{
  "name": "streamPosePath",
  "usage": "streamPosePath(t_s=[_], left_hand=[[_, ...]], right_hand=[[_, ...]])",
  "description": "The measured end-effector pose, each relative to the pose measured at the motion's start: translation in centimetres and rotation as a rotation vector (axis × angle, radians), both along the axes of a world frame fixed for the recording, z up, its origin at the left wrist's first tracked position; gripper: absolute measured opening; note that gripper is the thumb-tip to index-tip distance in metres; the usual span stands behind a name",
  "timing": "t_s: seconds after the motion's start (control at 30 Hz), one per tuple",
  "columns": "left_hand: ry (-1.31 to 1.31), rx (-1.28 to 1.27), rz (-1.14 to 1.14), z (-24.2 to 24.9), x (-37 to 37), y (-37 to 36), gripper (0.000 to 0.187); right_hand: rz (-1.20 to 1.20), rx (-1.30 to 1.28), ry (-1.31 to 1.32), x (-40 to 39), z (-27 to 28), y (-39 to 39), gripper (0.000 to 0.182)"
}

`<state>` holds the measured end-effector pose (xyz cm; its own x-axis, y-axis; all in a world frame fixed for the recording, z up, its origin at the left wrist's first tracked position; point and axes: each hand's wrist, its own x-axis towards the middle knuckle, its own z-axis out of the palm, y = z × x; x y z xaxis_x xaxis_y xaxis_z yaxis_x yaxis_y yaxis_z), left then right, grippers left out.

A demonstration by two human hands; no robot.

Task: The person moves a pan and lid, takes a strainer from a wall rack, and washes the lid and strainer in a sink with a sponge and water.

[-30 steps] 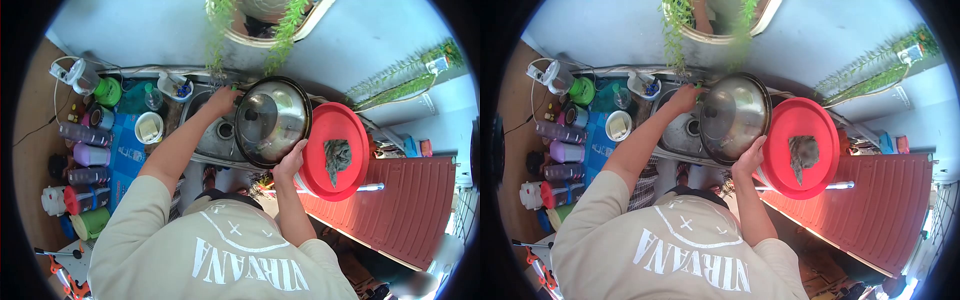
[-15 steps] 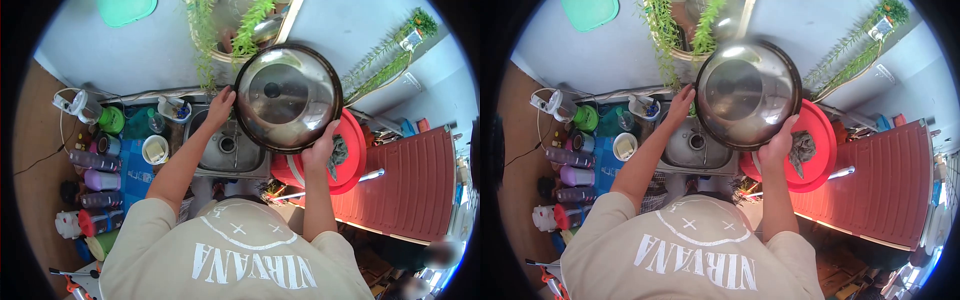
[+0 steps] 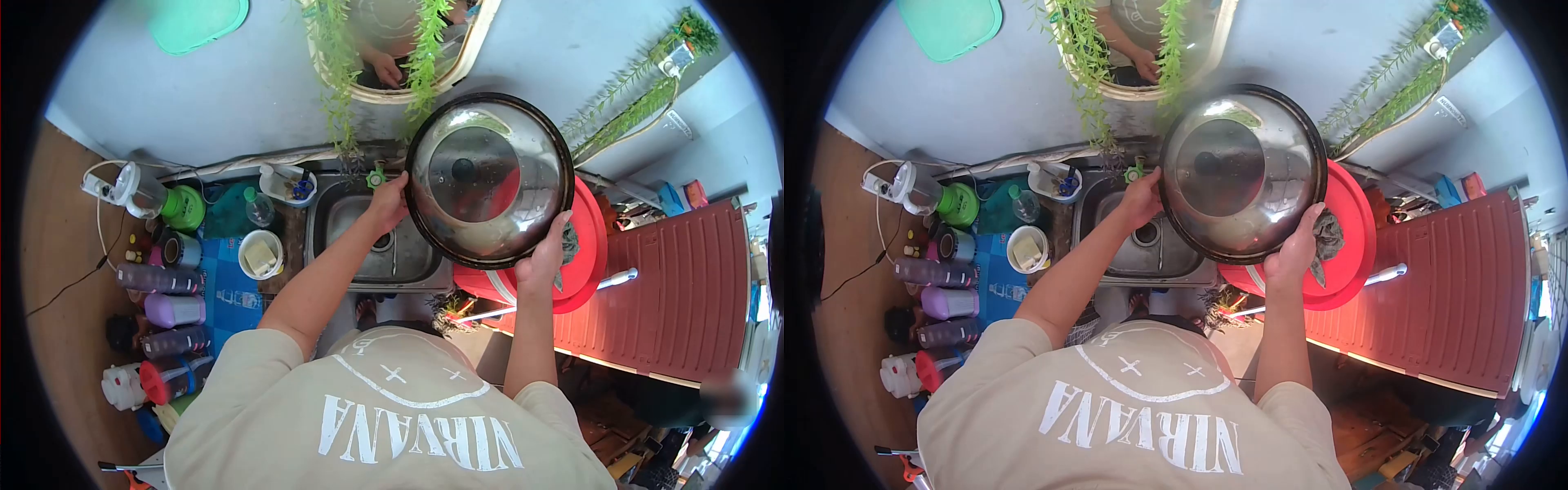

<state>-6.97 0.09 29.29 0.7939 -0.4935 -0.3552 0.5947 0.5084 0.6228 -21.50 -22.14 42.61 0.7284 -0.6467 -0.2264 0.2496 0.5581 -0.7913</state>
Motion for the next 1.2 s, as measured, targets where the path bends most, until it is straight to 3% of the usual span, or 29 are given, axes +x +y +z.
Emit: streamPosePath(t_s=[0.2,0.3,0.5,0.67,0.73,0.8,0.83,0.87,0.93,0.97,1.03,1.07,1.1,1.2], left_hand=[[-0.016,0.035,-0.135,0.3,0.5,0.7,0.044],[0.013,0.053,-0.065,2.4,0.7,0.9,0.04],[-0.092,0.107,-0.105,2.3,1.5,2.3,0.056],[-0.09,0.029,-0.107,0.5,1.9,3.6,0.065],[-0.097,-0.031,-0.117,0.3,1.6,4.1,0.068],[-0.114,-0.174,-0.007,0.4,1.1,4.3,0.073],[-0.124,-0.305,-0.048,-0.1,1.5,4.9,0.078],[-0.105,-0.363,-0.047,-0.7,1.9,5.0,0.079],[-0.085,-0.52,-0.076,-1.7,2.7,5.2,0.082],[-0.071,-0.477,-0.046,-0.2,2.1,5.2,0.081],[0.016,-0.429,-0.012,2.7,0.7,5.3,0.08],[0.022,-0.416,-0.007,3.3,0.5,5.3,0.073],[0.003,-0.407,-0.016,3.6,0.4,5.5,0.062],[-0.013,-0.461,-0.048,3.1,0.6,5.9,0.055]], right_hand=[[-0.035,-0.048,-0.05,-1.1,-1.4,0.4,0.057],[-0.057,-0.024,-0.074,-0.8,-2.2,0.9,0.059],[-0.203,-0.15,-0.199,0.5,-6.6,0.5,0.075],[-0.31,-0.21,-0.203,0.9,-6.0,2.7,0.056],[-0.396,0.051,-0.162,0.7,-8.8,2.2,0.052],[-0.219,-0.442,-0.328,0.4,-12.6,1.0,0.048],[0.005,-0.606,-0.576,0.3,-12.8,0.3,0.046],[-0.003,-0.612,-0.573,0.1,-13.4,0.2,0.046],[-0.104,-0.863,-0.354,-0.3,-14.0,0.8,0.044],[-0.114,-0.872,-0.351,-0.4,-13.2,1.8,0.044],[-0.056,-0.196,-0.315,-1.0,-11.7,3.5,0.048],[0.024,-0.049,-0.334,-1.4,-11.5,3.6,0.053],[0.058,0.037,-0.31,-1.7,-11.1,3.7,0.052],[0.097,0.126,-0.197,-2.3,-9.4,3.9,0.051]])
